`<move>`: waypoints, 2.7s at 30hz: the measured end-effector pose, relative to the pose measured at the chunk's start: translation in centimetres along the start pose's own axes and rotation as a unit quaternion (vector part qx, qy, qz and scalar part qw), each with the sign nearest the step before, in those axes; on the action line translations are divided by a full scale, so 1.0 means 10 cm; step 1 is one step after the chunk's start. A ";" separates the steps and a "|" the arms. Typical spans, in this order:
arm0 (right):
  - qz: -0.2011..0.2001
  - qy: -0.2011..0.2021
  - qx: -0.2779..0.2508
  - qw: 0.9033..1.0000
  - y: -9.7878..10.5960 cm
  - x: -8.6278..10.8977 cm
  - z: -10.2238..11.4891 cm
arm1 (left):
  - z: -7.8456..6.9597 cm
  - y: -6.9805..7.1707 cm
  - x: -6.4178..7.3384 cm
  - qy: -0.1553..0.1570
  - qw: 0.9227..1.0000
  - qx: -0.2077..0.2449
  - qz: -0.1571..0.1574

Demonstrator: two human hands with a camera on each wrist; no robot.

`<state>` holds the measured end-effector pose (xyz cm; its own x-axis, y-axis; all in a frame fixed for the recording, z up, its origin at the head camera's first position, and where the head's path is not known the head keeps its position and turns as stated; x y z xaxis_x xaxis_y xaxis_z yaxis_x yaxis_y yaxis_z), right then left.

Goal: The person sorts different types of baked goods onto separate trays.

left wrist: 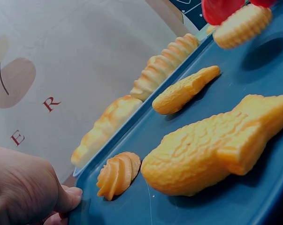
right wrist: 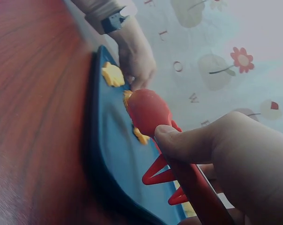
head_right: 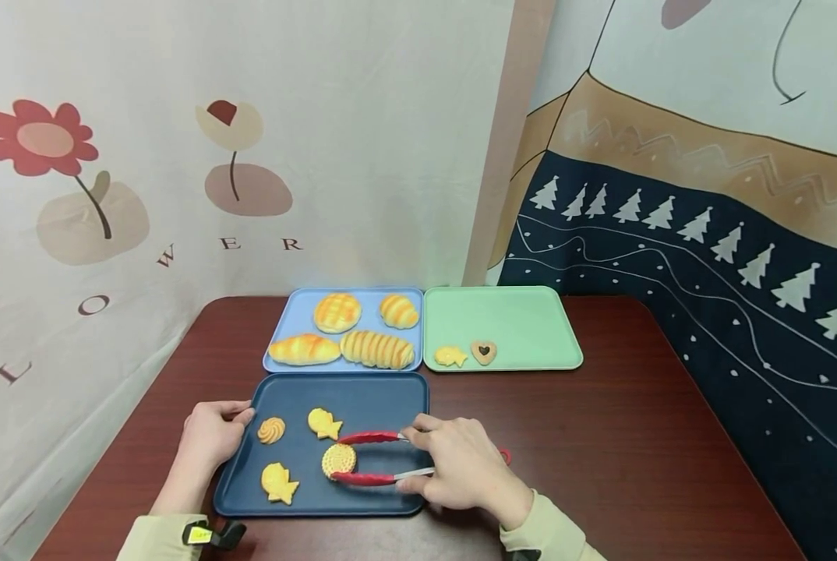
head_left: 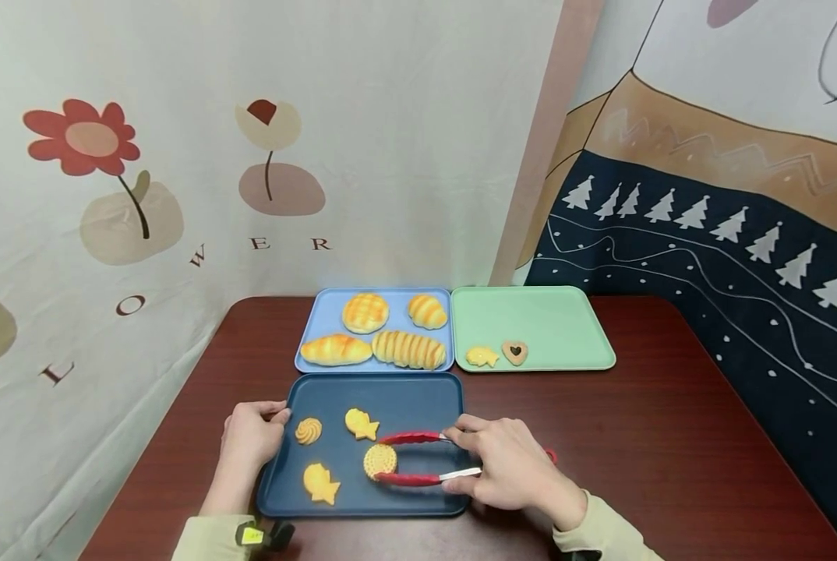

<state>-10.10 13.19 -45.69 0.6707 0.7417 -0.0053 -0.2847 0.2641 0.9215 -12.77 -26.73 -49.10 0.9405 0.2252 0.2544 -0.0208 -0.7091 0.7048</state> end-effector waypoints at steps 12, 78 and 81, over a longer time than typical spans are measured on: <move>-0.051 -0.040 -0.007 0.998 0.21 0.17 -0.21 | -0.03 0.01 -0.01 0.000 1.000 -0.001 0.002; -0.106 -0.312 -0.018 0.944 0.68 0.97 -1.63 | 0.02 0.00 -0.01 0.005 1.000 0.003 0.002; -0.105 -0.314 -0.017 0.943 0.68 0.98 -1.68 | 0.02 0.01 -0.02 0.006 1.000 0.005 0.003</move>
<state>-16.99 32.57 -46.02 0.9854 0.1612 0.0548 -0.1150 0.3929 0.9124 -12.84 -26.96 -49.25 0.9363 0.2283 0.2667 -0.0236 -0.7170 0.6967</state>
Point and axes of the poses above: each hand's wrist, its own x-axis away from the middle knuckle, its own y-axis out of the back of the hand, z = x × y, the point moved 1 cm from there along -x, towards the middle knuckle, and after that the axes turned 12 degrees about z, right-handed, at the moved point
